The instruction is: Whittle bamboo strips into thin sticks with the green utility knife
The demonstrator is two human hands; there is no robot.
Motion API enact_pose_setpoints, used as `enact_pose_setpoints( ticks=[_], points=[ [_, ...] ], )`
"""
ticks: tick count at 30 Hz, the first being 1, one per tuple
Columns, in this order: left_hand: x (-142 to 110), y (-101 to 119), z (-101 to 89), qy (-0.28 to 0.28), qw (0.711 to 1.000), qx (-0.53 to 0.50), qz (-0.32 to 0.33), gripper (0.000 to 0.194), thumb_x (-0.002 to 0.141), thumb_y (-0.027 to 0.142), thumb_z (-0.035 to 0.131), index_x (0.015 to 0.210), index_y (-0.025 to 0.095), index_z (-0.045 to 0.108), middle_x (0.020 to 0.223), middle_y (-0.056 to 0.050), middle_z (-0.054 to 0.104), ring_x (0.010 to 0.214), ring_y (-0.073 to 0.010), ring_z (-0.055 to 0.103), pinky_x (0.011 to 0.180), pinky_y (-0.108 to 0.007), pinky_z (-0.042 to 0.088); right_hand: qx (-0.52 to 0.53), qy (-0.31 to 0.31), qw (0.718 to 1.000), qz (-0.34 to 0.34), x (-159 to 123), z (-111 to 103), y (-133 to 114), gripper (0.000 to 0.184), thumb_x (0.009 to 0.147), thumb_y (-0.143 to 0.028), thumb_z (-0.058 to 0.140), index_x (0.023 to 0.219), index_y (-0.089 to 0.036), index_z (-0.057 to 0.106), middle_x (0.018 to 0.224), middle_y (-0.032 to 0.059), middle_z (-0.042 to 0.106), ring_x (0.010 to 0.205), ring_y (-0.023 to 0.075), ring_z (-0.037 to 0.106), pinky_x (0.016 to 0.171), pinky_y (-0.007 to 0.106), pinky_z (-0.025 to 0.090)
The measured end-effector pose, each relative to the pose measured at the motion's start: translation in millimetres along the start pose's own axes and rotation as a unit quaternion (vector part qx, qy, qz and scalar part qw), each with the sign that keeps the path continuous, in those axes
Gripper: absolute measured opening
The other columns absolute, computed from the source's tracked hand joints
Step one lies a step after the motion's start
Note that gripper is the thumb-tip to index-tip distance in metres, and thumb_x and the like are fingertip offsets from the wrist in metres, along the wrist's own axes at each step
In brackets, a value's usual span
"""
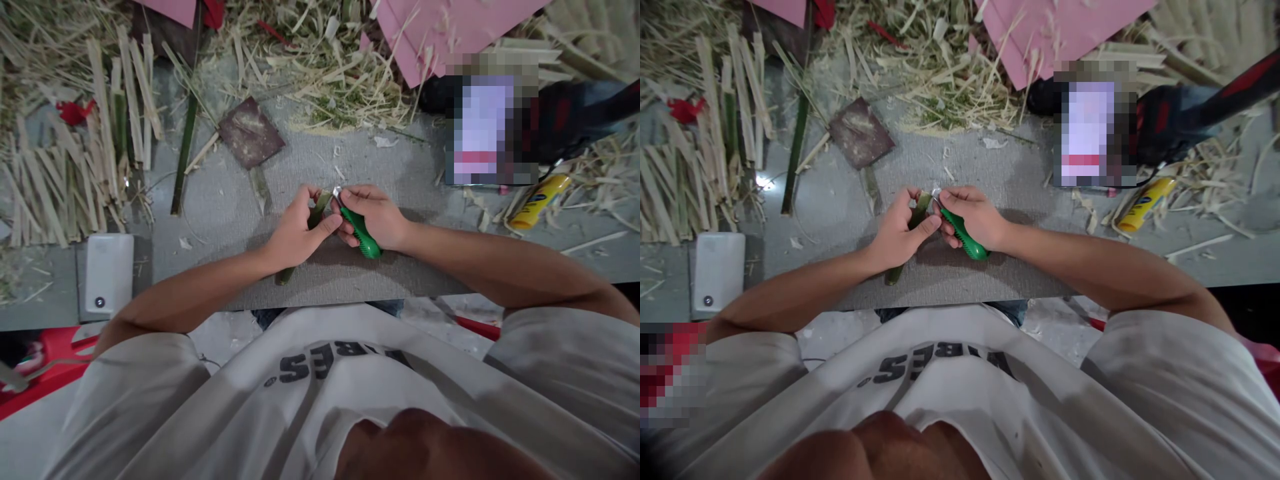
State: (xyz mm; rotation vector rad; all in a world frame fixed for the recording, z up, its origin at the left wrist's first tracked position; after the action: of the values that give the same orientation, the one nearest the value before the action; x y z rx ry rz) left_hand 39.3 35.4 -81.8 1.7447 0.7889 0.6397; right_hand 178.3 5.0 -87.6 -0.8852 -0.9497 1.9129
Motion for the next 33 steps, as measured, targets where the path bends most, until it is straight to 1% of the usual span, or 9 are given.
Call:
enact_pose_setpoints(
  ticks=[5,8,10,14,19,21,24,27,33],
  points=[
    [1,-3,0.6,-0.027,0.999,-0.031,-0.001,0.067,0.098,0.085,0.074,0.117,0.029,0.043,0.071,0.008,0.055,0.057,-0.0146,0.057,0.055,-0.031,0.038,-0.007,-0.141,0.989,0.050,-2,8,3,0.057,0.108,-0.067,0.080,0.089,-0.019,0.056,0.063,-0.0033,0.060,0.046,0.0135,0.061,0.041,0.022,0.050],
    [1,-1,2.0,-0.039,0.999,-0.014,0.008,0.068,0.098,0.084,0.076,0.118,0.029,0.041,0.068,0.009,0.052,0.055,-0.0140,0.052,0.055,-0.031,0.036,-0.014,-0.178,0.979,0.101,-2,8,5,0.054,0.109,-0.064,0.081,0.092,-0.017,0.062,0.062,-0.0026,0.061,0.045,0.0132,0.061,0.039,0.022,0.049],
    [1,1,4.2,-0.048,0.999,-0.008,0.012,0.066,0.101,0.082,0.074,0.120,0.028,0.040,0.071,0.008,0.055,0.059,-0.0153,0.056,0.057,-0.032,0.038,-0.016,-0.191,0.974,0.119,-2,9,5,0.051,0.109,-0.062,0.081,0.093,-0.016,0.063,0.062,-0.0024,0.062,0.043,0.0128,0.059,0.038,0.022,0.049],
    [0,6,6.1,-0.044,0.998,0.012,0.030,0.060,0.107,0.079,0.066,0.123,0.028,0.040,0.079,0.005,0.057,0.063,-0.0162,0.059,0.058,-0.033,0.041,-0.015,-0.182,0.975,0.127,-2,10,5,0.049,0.109,-0.056,0.082,0.088,-0.018,0.060,0.062,-0.0012,0.064,0.043,0.0135,0.060,0.036,0.022,0.048],
    [-1,3,6.0,-0.032,0.999,0.017,0.030,0.061,0.108,0.082,0.061,0.124,0.027,0.039,0.080,0.005,0.056,0.063,-0.0161,0.060,0.057,-0.033,0.042,0.007,-0.154,0.980,0.124,-2,11,6,0.047,0.107,-0.053,0.084,0.087,-0.018,0.059,0.062,-0.0010,0.063,0.044,0.0139,0.061,0.036,0.021,0.047],
    [-1,3,5.9,-0.025,0.999,0.023,0.036,0.061,0.109,0.083,0.057,0.124,0.026,0.039,0.084,0.003,0.058,0.068,-0.0177,0.065,0.060,-0.034,0.045,0.017,-0.152,0.981,0.122,-3,12,7,0.046,0.106,-0.051,0.085,0.087,-0.017,0.060,0.061,-0.0015,0.062,0.043,0.0135,0.060,0.036,0.021,0.047],
    [-3,1,7.2,-0.024,0.999,0.030,0.033,0.062,0.110,0.085,0.052,0.124,0.027,0.039,0.082,0.003,0.055,0.067,-0.0180,0.065,0.058,-0.033,0.043,0.022,-0.156,0.980,0.119,-2,12,8,0.043,0.107,-0.047,0.084,0.088,-0.016,0.062,0.061,-0.0018,0.063,0.043,0.0134,0.061,0.037,0.021,0.049],
    [-3,-1,7.4,-0.021,0.998,0.041,0.032,0.062,0.110,0.086,0.050,0.124,0.026,0.039,0.080,0.004,0.053,0.063,-0.0176,0.062,0.057,-0.033,0.041,0.030,-0.153,0.981,0.112,-2,12,8,0.045,0.106,-0.049,0.086,0.087,-0.016,0.063,0.061,-0.0017,0.063,0.043,0.0137,0.061,0.036,0.021,0.048],
    [-5,3,6.5,-0.009,0.997,0.049,0.054,0.063,0.110,0.087,0.047,0.123,0.025,0.039,0.090,0.001,0.064,0.075,-0.0178,0.069,0.066,-0.034,0.050,0.024,-0.139,0.985,0.096,-1,12,11,0.051,0.107,-0.058,0.085,0.090,-0.016,0.062,0.061,-0.0018,0.063,0.043,0.0132,0.061,0.036,0.020,0.048]
  ],
)
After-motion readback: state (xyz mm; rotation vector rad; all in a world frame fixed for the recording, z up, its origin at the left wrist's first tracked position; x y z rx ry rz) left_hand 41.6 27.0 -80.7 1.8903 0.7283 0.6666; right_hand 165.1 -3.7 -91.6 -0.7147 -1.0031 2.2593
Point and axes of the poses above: each hand's wrist, its own x-axis towards the middle knuckle, its own z-axis out of the palm, y = z × x, the point moved 7 cm from there along x, towards the middle knuckle
